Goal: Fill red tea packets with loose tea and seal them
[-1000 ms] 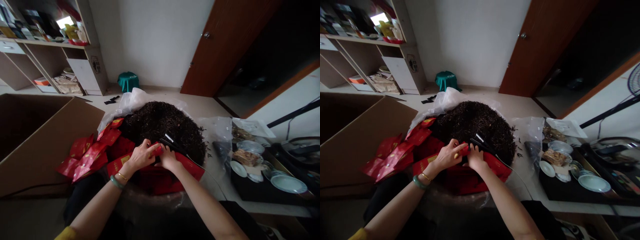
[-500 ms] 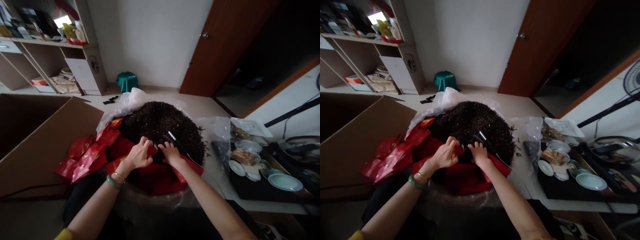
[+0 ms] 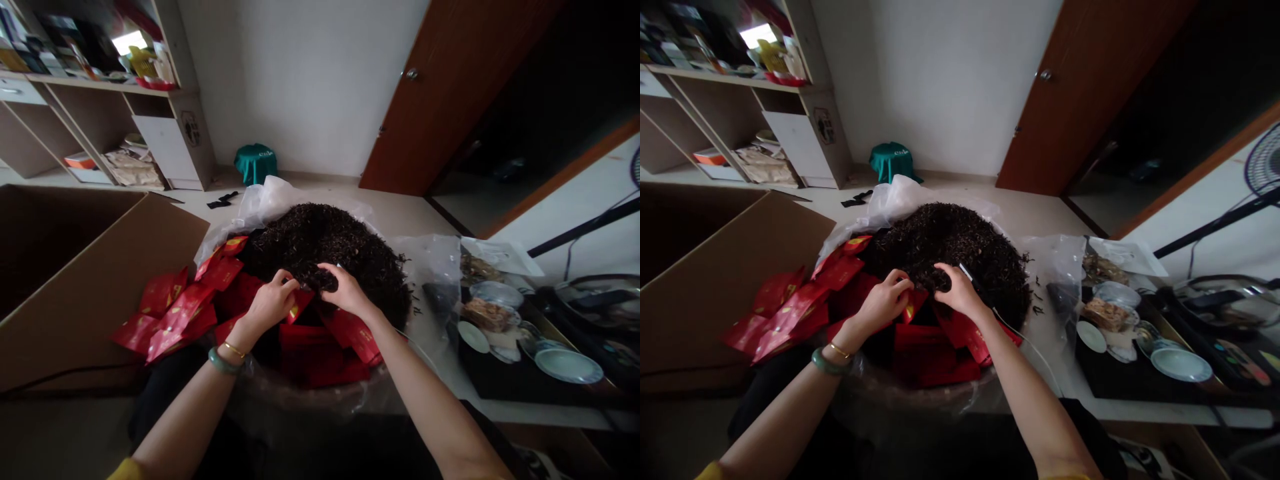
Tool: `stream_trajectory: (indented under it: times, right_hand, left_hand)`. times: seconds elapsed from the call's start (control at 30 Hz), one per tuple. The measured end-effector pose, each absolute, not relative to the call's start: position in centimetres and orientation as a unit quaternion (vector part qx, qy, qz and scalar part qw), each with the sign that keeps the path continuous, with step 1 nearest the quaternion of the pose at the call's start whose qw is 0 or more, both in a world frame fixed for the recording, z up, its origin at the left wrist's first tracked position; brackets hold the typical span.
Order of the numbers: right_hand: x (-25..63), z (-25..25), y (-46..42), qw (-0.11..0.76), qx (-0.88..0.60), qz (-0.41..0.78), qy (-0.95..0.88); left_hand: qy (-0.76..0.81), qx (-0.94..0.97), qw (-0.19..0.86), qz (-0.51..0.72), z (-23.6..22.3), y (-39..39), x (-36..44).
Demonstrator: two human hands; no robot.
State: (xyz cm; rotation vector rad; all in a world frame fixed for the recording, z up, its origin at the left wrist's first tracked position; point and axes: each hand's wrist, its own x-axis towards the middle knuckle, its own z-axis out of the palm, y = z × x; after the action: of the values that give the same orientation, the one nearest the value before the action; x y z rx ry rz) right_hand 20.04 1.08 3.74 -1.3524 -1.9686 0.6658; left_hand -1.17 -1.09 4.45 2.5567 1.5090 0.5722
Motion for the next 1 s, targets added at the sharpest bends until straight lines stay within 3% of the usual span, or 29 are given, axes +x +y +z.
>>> stream_trajectory:
  times: [0.27, 0.43, 0.53, 0.77, 1.0]
  right_hand:
    - [18.8, 7.1, 0.8, 0.496, -0.462, 0.522, -0.518]
    - [17.1, 8.4, 0.5, 0.481, -0.414, 0.644, -0.427]
    - [16.5, 7.9, 0.9, 0.458, -0.445, 0.601, -0.48]
    - [16.8, 7.7, 1.3, 0.356, -0.507, 0.377, -0.688]
    - [16.2, 8.0, 1.2, 0.311, -0.544, 0.212, -0.75]
  left_hand:
    - [0.512, 0.828, 0.047, 0.225, 3.7, -0.8, -0.5]
    - [0.505, 0.82, 0.035, 0.267, 3.2, -0.6, 0.1]
    - [0.487, 0.826, 0.049, 0.279, 3.2, -0.5, -0.1]
    - [0.436, 0.82, 0.126, 0.347, 3.6, -0.5, -0.6]
    - [0.436, 0.817, 0.131, 0.353, 4.0, -0.8, -0.8]
